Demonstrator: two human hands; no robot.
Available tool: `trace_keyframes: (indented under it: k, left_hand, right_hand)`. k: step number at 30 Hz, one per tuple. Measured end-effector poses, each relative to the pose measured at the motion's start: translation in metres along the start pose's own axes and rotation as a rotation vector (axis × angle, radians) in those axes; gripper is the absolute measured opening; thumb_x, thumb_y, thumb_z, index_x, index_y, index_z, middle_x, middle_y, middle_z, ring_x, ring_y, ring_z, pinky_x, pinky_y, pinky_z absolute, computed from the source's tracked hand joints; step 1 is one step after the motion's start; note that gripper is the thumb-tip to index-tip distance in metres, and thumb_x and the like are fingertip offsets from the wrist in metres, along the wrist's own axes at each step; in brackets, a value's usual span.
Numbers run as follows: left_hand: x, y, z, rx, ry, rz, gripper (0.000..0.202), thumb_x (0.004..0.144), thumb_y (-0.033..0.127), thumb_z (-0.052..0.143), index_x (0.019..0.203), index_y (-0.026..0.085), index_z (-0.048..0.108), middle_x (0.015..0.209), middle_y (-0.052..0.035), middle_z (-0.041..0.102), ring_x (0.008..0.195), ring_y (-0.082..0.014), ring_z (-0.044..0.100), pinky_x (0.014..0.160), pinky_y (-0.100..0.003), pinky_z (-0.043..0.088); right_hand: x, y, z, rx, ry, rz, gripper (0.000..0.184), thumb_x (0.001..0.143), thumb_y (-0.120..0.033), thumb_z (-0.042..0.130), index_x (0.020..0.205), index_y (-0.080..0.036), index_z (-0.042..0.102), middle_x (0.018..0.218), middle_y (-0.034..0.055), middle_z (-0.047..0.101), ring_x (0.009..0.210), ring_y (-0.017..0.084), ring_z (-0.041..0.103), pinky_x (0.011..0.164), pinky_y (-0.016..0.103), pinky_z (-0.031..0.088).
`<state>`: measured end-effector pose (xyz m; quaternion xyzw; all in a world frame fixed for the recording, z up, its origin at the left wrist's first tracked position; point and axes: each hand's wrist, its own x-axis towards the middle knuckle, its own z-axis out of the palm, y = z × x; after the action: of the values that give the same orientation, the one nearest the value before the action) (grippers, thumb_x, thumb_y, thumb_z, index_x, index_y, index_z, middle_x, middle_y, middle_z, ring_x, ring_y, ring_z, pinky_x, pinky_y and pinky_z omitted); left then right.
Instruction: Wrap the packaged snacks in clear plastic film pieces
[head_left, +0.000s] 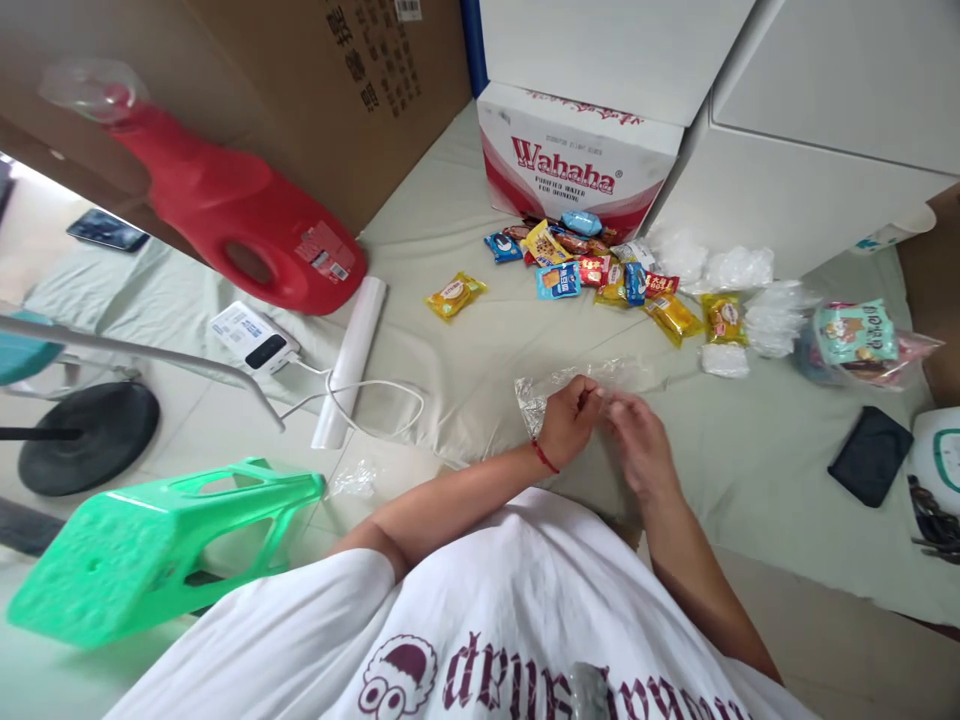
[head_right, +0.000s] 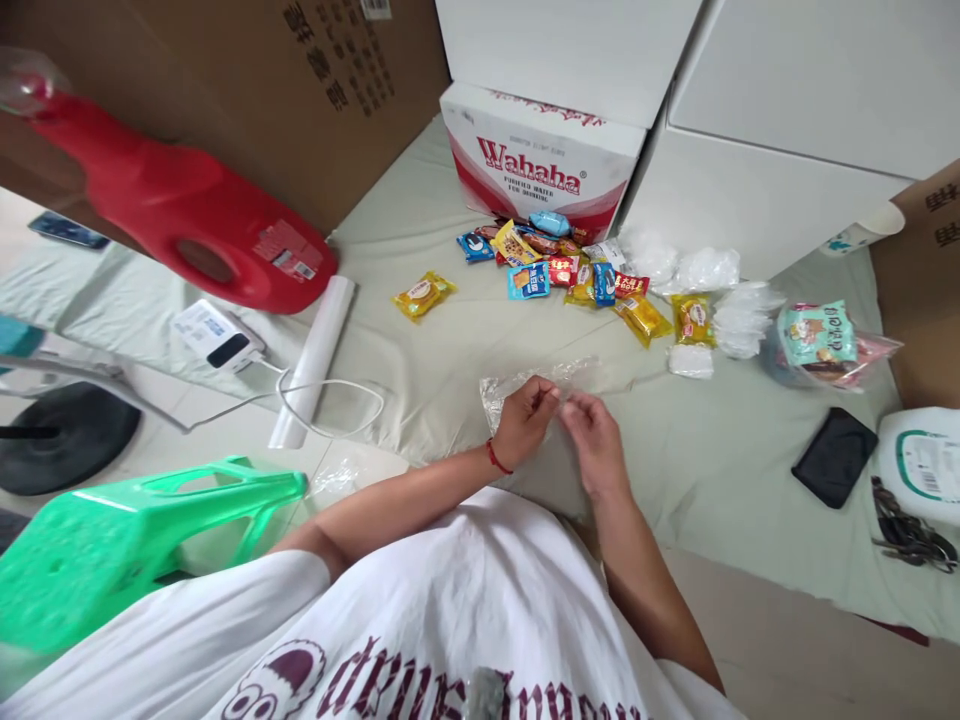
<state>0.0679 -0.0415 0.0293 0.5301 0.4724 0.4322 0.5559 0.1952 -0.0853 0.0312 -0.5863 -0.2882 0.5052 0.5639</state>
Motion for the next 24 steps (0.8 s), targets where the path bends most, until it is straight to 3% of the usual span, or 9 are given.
trace_keyframes:
  k: [4, 7, 10, 13, 16, 19, 21, 23, 24]
  left_hand:
    - [0.007, 0.011, -0.017, -0.152, 0.158, -0.101, 0.030, 0.093, 0.053, 0.059, 0.087, 0.024, 0.051, 0.061, 0.0075, 0.047, 0.051, -0.0110, 0.051, 0.054, -0.026, 0.039]
    - [0.012, 0.027, -0.058, -0.217, 0.240, -0.151, 0.030, 0.090, 0.050, 0.066, 0.087, 0.025, 0.050, 0.056, 0.0104, 0.038, 0.041, -0.0082, 0.038, 0.044, -0.022, 0.030]
    - [0.010, 0.041, -0.108, -0.238, 0.221, -0.167, 0.031, 0.086, 0.046, 0.071, 0.086, 0.024, 0.050, 0.054, 0.0111, 0.036, 0.040, -0.0063, 0.031, 0.040, -0.020, 0.024]
    - [0.012, 0.042, -0.144, -0.208, 0.157, -0.205, 0.030, 0.086, 0.044, 0.071, 0.087, 0.024, 0.049, 0.054, 0.0117, 0.036, 0.038, -0.0057, 0.030, 0.040, -0.019, 0.023]
    - [0.027, 0.026, -0.158, -0.067, 0.093, -0.249, 0.021, 0.092, 0.039, 0.062, 0.088, 0.024, 0.048, 0.055, 0.0110, 0.037, 0.037, -0.0071, 0.033, 0.042, -0.020, 0.027]
    - [0.051, 0.005, -0.156, 0.233, 0.154, -0.272, 0.013, 0.094, 0.030, 0.054, 0.086, 0.023, 0.048, 0.061, 0.0066, 0.045, 0.047, -0.0114, 0.046, 0.051, -0.025, 0.040]
    - [0.060, -0.002, -0.150, 0.457, 0.320, -0.142, 0.007, 0.091, 0.027, 0.056, 0.091, 0.021, 0.051, 0.078, -0.0010, 0.057, 0.068, -0.0177, 0.059, 0.068, -0.032, 0.051]
    - [0.056, -0.003, -0.142, 0.620, 0.489, 0.146, 0.018, 0.089, 0.027, 0.059, 0.105, 0.019, 0.055, 0.102, -0.0109, 0.063, 0.097, -0.0254, 0.063, 0.089, -0.043, 0.053]
    - [0.051, -0.001, -0.138, 0.674, 0.498, 0.319, 0.025, 0.088, 0.027, 0.059, 0.111, 0.018, 0.055, 0.111, -0.0142, 0.062, 0.108, -0.0281, 0.061, 0.096, -0.047, 0.051]
  right_hand:
    - [-0.001, 0.001, 0.008, -0.013, 0.055, -0.033, 0.039, 0.078, -0.057, 0.082, 0.088, -0.023, 0.064, 0.097, 0.0041, 0.074, 0.087, 0.018, 0.069, 0.081, 0.034, 0.059]
    - [0.007, -0.017, -0.009, 0.069, 0.065, 0.030, 0.044, 0.072, -0.056, 0.088, 0.088, -0.024, 0.061, 0.087, 0.0001, 0.072, 0.069, 0.014, 0.066, 0.059, 0.025, 0.056]
    - [0.013, -0.042, -0.032, 0.016, 0.056, 0.079, 0.048, 0.064, -0.053, 0.094, 0.086, -0.024, 0.063, 0.071, -0.0042, 0.064, 0.050, 0.008, 0.054, 0.039, 0.017, 0.040]
    - [0.022, -0.059, -0.049, -0.071, -0.041, 0.132, 0.048, 0.063, -0.051, 0.095, 0.083, -0.022, 0.063, 0.066, -0.0049, 0.061, 0.044, 0.006, 0.046, 0.034, 0.015, 0.031]
    - [0.042, -0.061, -0.052, -0.156, -0.156, 0.175, 0.047, 0.064, -0.052, 0.094, 0.085, -0.021, 0.065, 0.066, -0.0038, 0.062, 0.045, 0.005, 0.046, 0.035, 0.015, 0.032]
    - [0.069, -0.049, -0.044, -0.235, -0.160, 0.162, 0.049, 0.059, -0.052, 0.095, 0.081, -0.020, 0.065, 0.065, -0.0027, 0.062, 0.049, 0.006, 0.049, 0.038, 0.015, 0.037]
    - [0.084, -0.040, -0.036, -0.271, -0.121, 0.157, 0.049, 0.055, -0.050, 0.095, 0.077, -0.020, 0.064, 0.064, -0.0027, 0.061, 0.050, 0.007, 0.050, 0.039, 0.016, 0.039]
    - [0.093, -0.034, -0.029, -0.281, -0.101, 0.161, 0.048, 0.053, -0.049, 0.094, 0.077, -0.020, 0.064, 0.064, -0.0027, 0.061, 0.051, 0.007, 0.050, 0.040, 0.017, 0.040]
    - [0.095, -0.033, -0.027, -0.275, -0.096, 0.160, 0.048, 0.053, -0.048, 0.094, 0.078, -0.020, 0.064, 0.065, -0.0026, 0.061, 0.051, 0.007, 0.050, 0.040, 0.017, 0.040]
